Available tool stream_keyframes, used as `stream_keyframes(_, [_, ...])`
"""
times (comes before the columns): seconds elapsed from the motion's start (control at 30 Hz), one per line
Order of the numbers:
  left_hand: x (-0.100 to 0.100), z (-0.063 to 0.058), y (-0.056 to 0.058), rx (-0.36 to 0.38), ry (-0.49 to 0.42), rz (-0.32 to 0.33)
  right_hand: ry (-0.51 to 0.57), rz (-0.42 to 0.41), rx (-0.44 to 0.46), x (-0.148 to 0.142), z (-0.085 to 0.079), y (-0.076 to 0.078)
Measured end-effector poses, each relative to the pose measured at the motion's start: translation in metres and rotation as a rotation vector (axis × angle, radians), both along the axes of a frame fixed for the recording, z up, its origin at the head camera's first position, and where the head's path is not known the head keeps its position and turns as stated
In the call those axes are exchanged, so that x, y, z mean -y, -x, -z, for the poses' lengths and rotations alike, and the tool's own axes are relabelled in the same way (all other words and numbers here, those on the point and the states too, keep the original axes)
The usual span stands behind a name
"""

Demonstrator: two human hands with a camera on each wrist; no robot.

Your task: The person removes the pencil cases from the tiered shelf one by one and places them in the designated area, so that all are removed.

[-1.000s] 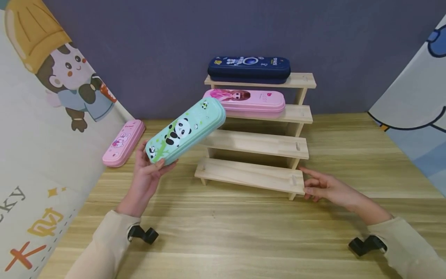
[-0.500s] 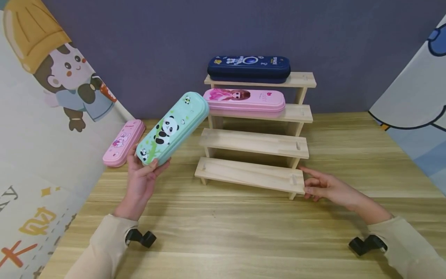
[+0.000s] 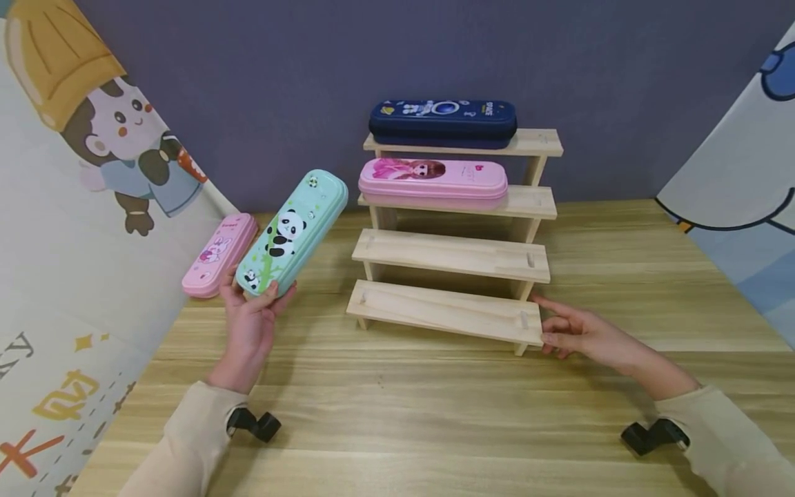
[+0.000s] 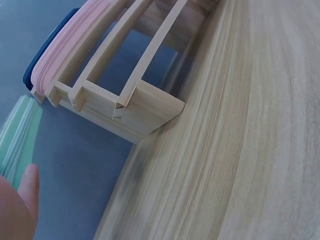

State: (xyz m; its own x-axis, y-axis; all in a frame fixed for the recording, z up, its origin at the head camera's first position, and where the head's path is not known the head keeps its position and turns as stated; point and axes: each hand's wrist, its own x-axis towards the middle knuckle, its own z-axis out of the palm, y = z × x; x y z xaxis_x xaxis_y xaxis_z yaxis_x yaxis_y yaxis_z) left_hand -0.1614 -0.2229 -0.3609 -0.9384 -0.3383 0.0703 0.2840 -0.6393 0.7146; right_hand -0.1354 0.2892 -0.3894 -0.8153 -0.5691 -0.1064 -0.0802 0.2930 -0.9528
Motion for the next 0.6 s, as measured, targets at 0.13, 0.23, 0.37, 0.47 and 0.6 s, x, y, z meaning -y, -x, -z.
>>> stream_keyframes(0.13, [0.0001, -0.0015, 0.0005, 0.037, -0.007, -0.029, -0.009, 0.003, 0.001, -0.0005, -0.0003, -0.0006])
stream_keyframes(0.23, [-0.0006, -0.0022, 0.0013, 0.062, -0.011, -0.057, -0.015, 0.007, 0.001, -0.0007, -0.0004, -0.0011])
stream_keyframes(0.37, [-0.0007, -0.0017, 0.003, 0.09, 0.003, -0.075, -0.017, 0.011, 0.003, -0.0007, -0.0005, -0.0013])
stream_keyframes(0.47, [0.0002, -0.0008, 0.0041, 0.117, 0.024, -0.081, -0.011, 0.006, 0.0, -0.0006, -0.0005, -0.0011])
stream_keyframes(0.6, [0.0025, 0.0008, 0.0055, 0.168, 0.04, -0.091, -0.013, 0.005, 0.001, -0.0005, -0.0005, -0.0009])
